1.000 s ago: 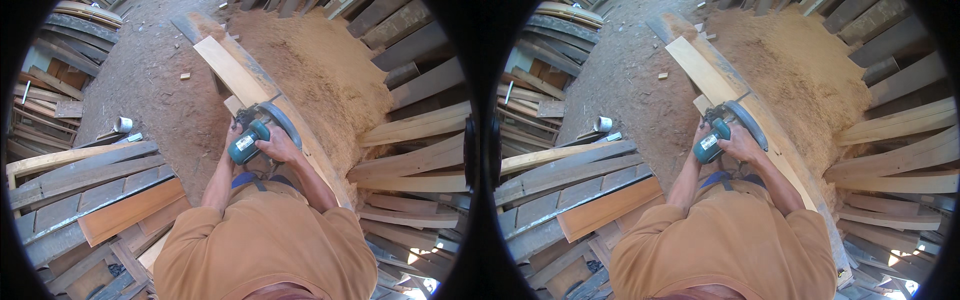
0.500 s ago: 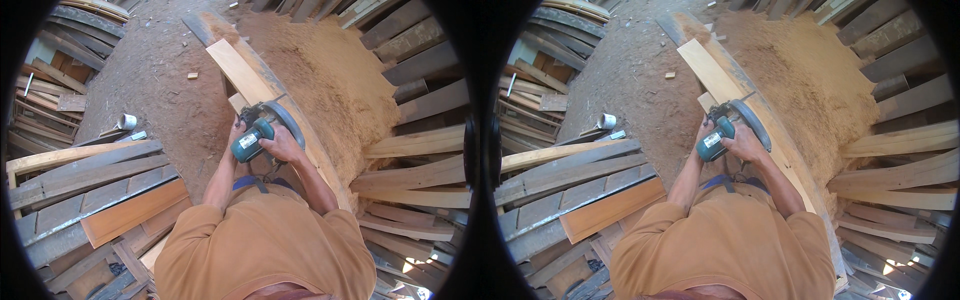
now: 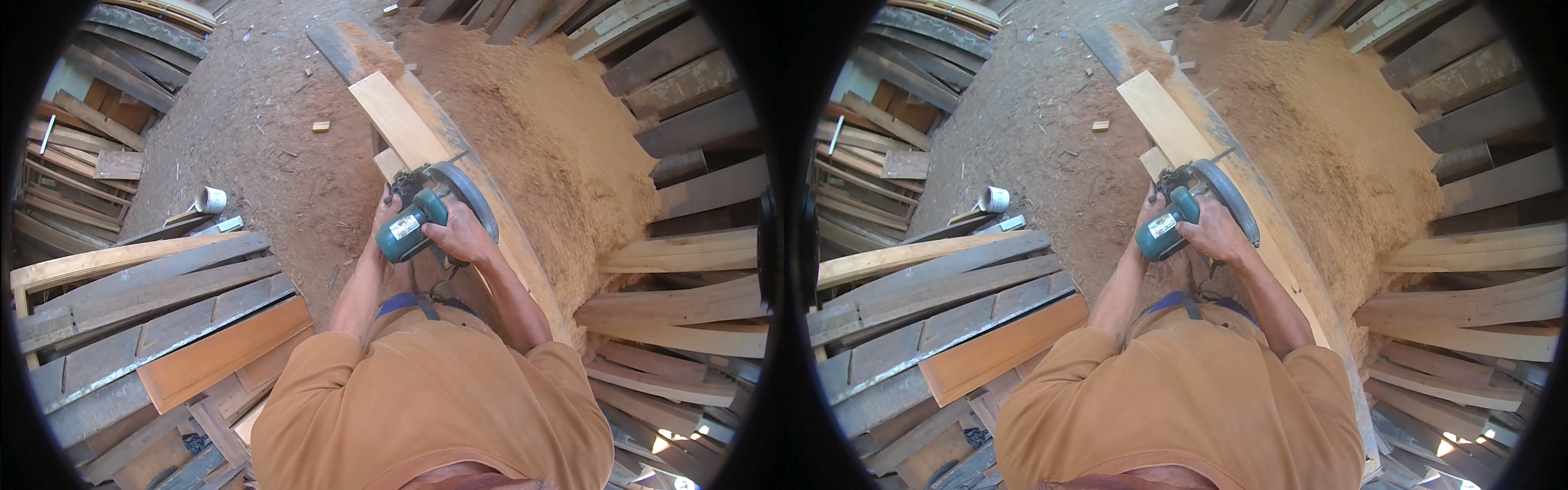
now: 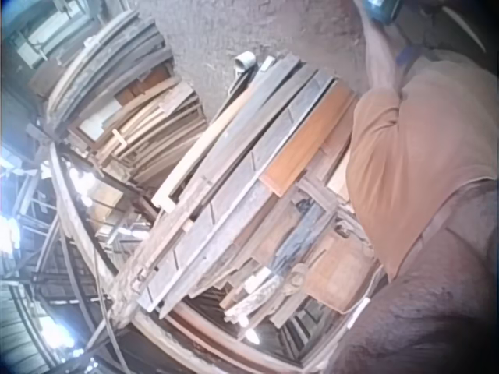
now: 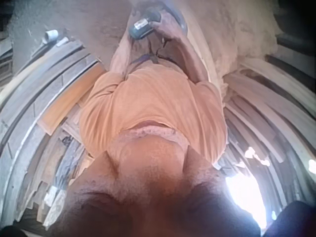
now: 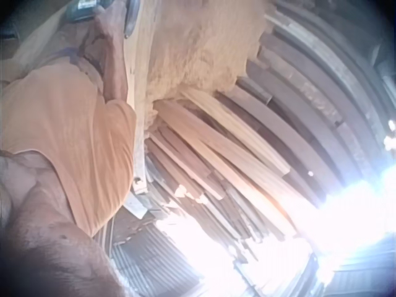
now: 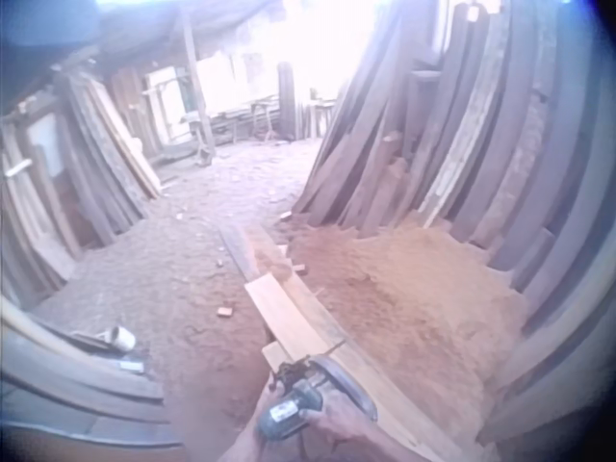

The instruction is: The person measures and marks a large wooden board before using a circular saw to cut a small section from its end. They then place the cut block aside and pick it up to show it.

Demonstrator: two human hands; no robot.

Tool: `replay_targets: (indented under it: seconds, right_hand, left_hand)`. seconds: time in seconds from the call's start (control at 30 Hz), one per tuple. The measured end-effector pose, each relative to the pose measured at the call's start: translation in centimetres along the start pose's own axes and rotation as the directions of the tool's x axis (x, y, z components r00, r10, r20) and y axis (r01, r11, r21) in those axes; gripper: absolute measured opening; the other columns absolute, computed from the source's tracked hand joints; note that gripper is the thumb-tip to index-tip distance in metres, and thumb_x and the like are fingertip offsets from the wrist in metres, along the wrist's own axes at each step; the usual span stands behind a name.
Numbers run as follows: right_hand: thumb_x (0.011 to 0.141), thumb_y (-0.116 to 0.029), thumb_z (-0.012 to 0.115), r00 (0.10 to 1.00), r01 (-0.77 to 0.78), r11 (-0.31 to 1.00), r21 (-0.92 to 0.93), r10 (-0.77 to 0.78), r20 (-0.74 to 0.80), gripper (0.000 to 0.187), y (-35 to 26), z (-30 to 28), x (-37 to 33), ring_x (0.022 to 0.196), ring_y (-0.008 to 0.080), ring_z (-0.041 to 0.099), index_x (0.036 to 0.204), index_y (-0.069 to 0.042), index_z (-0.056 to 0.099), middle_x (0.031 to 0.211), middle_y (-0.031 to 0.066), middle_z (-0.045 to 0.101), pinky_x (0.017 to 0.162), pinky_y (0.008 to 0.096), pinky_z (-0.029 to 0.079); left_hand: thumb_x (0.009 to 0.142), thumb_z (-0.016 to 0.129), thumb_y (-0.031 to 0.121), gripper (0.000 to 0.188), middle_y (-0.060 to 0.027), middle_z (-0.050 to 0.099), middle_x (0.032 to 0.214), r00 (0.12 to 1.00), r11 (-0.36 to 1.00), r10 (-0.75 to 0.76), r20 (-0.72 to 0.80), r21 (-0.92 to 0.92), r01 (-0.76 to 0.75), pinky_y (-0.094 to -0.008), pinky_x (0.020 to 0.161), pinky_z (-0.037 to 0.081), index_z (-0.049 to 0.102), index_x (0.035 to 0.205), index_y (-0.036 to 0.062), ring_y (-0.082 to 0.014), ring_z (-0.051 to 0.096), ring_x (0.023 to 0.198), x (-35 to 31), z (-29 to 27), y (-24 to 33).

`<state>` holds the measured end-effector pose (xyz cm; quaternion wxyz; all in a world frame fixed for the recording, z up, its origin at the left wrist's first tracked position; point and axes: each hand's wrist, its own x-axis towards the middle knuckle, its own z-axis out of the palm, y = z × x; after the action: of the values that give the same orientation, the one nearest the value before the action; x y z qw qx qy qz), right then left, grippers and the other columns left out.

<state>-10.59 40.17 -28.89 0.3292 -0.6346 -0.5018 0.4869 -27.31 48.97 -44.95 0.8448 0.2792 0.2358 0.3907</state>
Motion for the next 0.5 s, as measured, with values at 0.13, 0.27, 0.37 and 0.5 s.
replay_targets:
  seconds: [0.13,0.27,0.37,0.5]
  right_hand:
    - [0.084,-0.011,0.071,1.0,-0.001,1.0,0.005,0.001,-0.003,0.043,-1.0,0.1,1.4,0.102,0.0268,0.068,0.125,0.001,0.067,0.109,0.0175,0.072,0.095,0.0394,0.051]
    - [0.085,-0.011,0.071,1.0,-0.025,0.999,0.025,0.025,-0.005,0.043,-0.9,0.4,3.1,0.101,0.0255,0.068,0.126,0.001,0.067,0.107,0.0166,0.072,0.094,0.0387,0.052]
    - [0.085,-0.01,0.071,0.999,-0.053,0.998,0.016,0.053,-0.001,0.043,-1.6,0.3,4.2,0.099,0.0252,0.068,0.126,0.001,0.067,0.106,0.0162,0.072,0.092,0.0388,0.052]
    - [0.085,-0.011,0.07,1.0,-0.014,1.0,0.01,0.014,-0.014,0.043,-1.7,0.8,5.8,0.098,0.0247,0.067,0.126,0.001,0.066,0.105,0.0154,0.072,0.091,0.0391,0.052]
  left_hand:
    - [0.104,0.064,0.032,0.066,-0.0146,0.06,0.139,1.0,1.0,-0.004,0.003,0.016,0.004,-0.0459,0.099,0.062,0.031,0.157,0.0119,-0.0309,0.068,0.119,1.2,-0.9,1.0]
    - [0.103,0.066,0.031,0.067,-0.0149,0.059,0.139,1.0,0.999,-0.003,0.016,-0.039,0.004,-0.0467,0.1,0.062,0.031,0.157,0.0121,-0.0315,0.067,0.119,2.6,-1.7,1.8]
    - [0.102,0.068,0.031,0.069,-0.0151,0.059,0.14,1.0,0.997,-0.013,0.007,-0.076,0.014,-0.0472,0.1,0.061,0.031,0.158,0.0122,-0.032,0.067,0.12,3.3,-2.1,2.3]
    - [0.102,0.068,0.03,0.07,-0.0158,0.059,0.14,1.0,0.999,0.002,-0.009,-0.047,-0.002,-0.0475,0.1,0.061,0.031,0.158,0.0123,-0.0326,0.067,0.12,4.5,-3.1,3.3]
